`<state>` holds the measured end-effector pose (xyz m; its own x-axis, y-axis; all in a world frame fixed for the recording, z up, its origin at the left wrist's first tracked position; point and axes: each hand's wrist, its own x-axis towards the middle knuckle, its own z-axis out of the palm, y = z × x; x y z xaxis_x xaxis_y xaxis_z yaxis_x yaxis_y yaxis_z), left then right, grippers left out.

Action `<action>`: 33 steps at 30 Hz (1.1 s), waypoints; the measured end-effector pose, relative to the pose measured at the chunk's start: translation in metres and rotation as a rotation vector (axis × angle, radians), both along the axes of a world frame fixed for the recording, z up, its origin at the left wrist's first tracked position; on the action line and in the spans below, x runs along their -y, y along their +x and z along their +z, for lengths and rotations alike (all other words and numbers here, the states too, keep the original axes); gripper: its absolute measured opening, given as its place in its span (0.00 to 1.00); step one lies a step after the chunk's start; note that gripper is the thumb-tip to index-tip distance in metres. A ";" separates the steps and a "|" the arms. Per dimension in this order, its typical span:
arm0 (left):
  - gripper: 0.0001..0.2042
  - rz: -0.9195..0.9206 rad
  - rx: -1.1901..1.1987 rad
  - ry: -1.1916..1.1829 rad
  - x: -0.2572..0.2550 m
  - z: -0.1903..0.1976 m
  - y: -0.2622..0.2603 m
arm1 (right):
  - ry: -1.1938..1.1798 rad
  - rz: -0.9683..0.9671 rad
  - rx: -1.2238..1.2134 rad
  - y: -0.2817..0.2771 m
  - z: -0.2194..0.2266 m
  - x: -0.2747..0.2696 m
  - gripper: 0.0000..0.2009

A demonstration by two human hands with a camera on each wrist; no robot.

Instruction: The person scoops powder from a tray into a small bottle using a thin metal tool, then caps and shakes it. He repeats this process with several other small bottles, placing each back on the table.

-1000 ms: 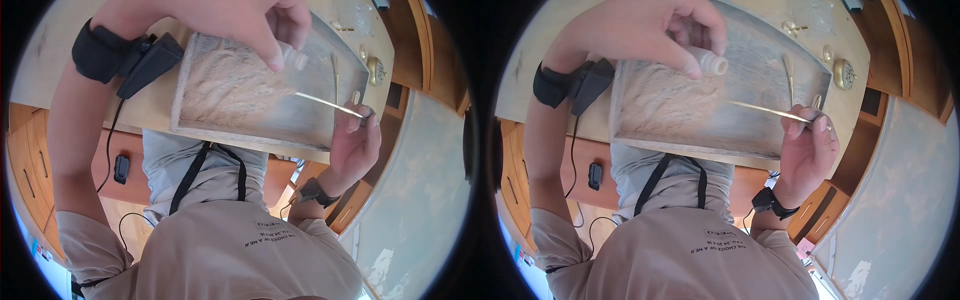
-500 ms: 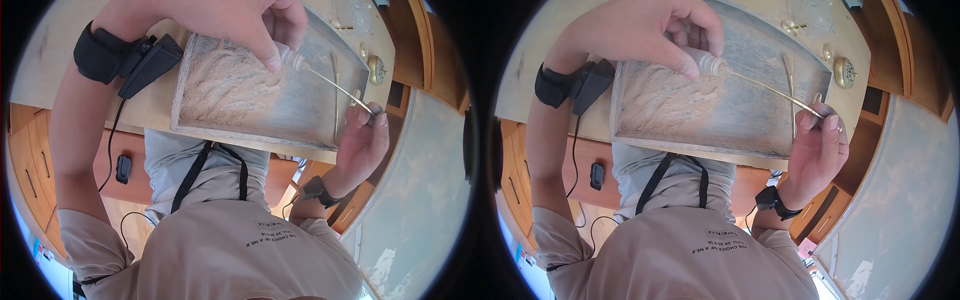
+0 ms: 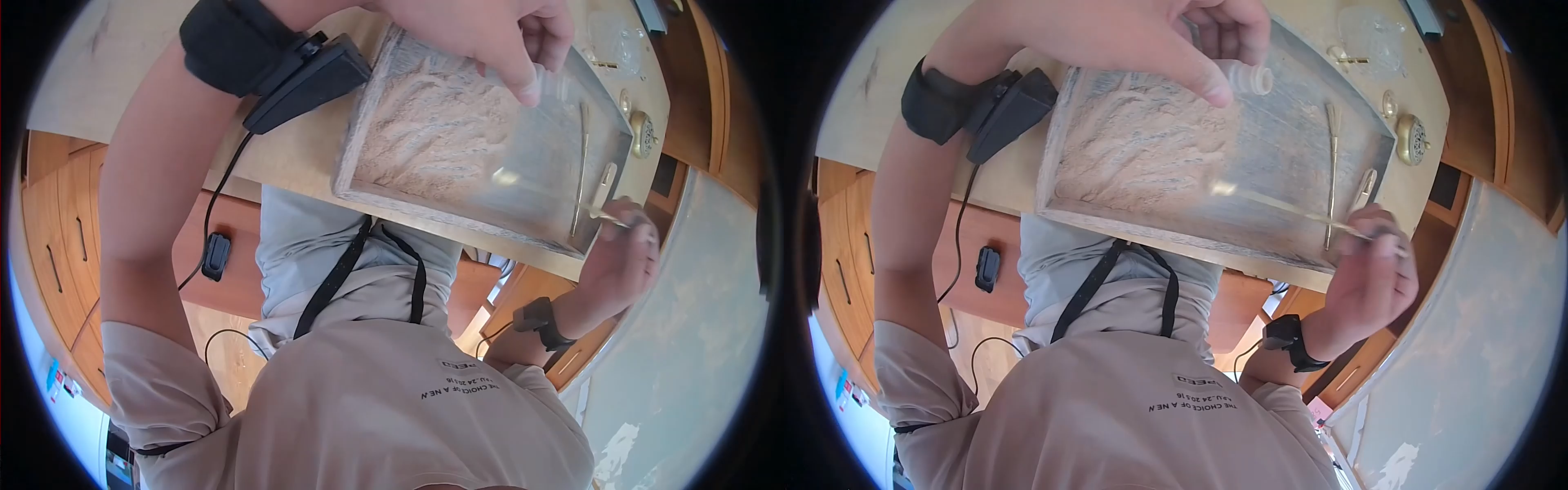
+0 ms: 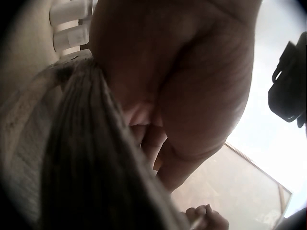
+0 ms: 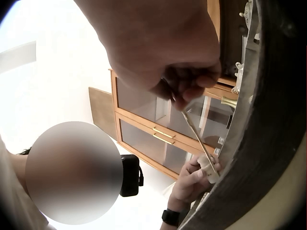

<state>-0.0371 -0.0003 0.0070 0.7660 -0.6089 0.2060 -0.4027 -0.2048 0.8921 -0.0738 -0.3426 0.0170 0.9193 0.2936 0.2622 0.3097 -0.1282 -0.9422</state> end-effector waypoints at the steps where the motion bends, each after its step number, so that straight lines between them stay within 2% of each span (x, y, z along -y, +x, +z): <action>1: 0.13 0.017 0.018 0.003 0.000 -0.001 -0.001 | -0.027 0.036 -0.048 -0.004 -0.002 -0.008 0.14; 4: 0.14 -0.021 0.011 -0.005 -0.002 -0.007 0.008 | -0.064 0.148 -0.146 -0.012 -0.008 -0.032 0.14; 7: 0.15 -0.120 -0.081 -0.023 -0.008 -0.002 0.016 | -0.091 0.136 -0.229 -0.022 -0.009 -0.059 0.14; 10: 0.15 -0.143 -0.102 -0.029 -0.009 0.001 0.015 | -0.060 0.259 -0.336 -0.021 -0.007 -0.077 0.14; 13: 0.14 -0.208 -0.187 -0.067 -0.015 0.004 0.023 | -0.030 0.230 -0.365 -0.018 -0.008 -0.079 0.14; 17: 0.12 -0.223 -0.224 -0.080 -0.014 0.005 0.024 | 0.107 0.204 -0.424 -0.006 -0.014 -0.060 0.15; 20: 0.10 -0.129 -0.115 -0.060 -0.004 0.002 0.007 | 0.226 0.154 -0.457 0.000 -0.019 -0.037 0.16; 23: 0.08 -0.159 -0.048 -0.079 0.001 -0.009 0.012 | 0.355 0.130 -0.421 0.006 -0.016 -0.021 0.17; 26: 0.08 -0.203 -0.220 -0.148 0.006 -0.006 0.013 | 0.509 0.037 -0.360 0.006 -0.014 -0.010 0.18; 29: 0.09 -0.159 -0.261 -0.054 0.006 0.004 0.010 | 0.475 -0.058 -0.307 0.010 -0.013 -0.002 0.18; 33: 0.10 -0.151 -0.229 0.010 0.003 0.003 0.013 | 0.350 -0.027 -0.268 0.009 -0.010 -0.004 0.17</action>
<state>-0.0241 -0.0035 0.0096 0.6924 -0.7208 0.0311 -0.2175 -0.1674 0.9616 -0.0645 -0.3389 0.0070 0.9744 0.2049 0.0925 0.0489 0.2082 -0.9769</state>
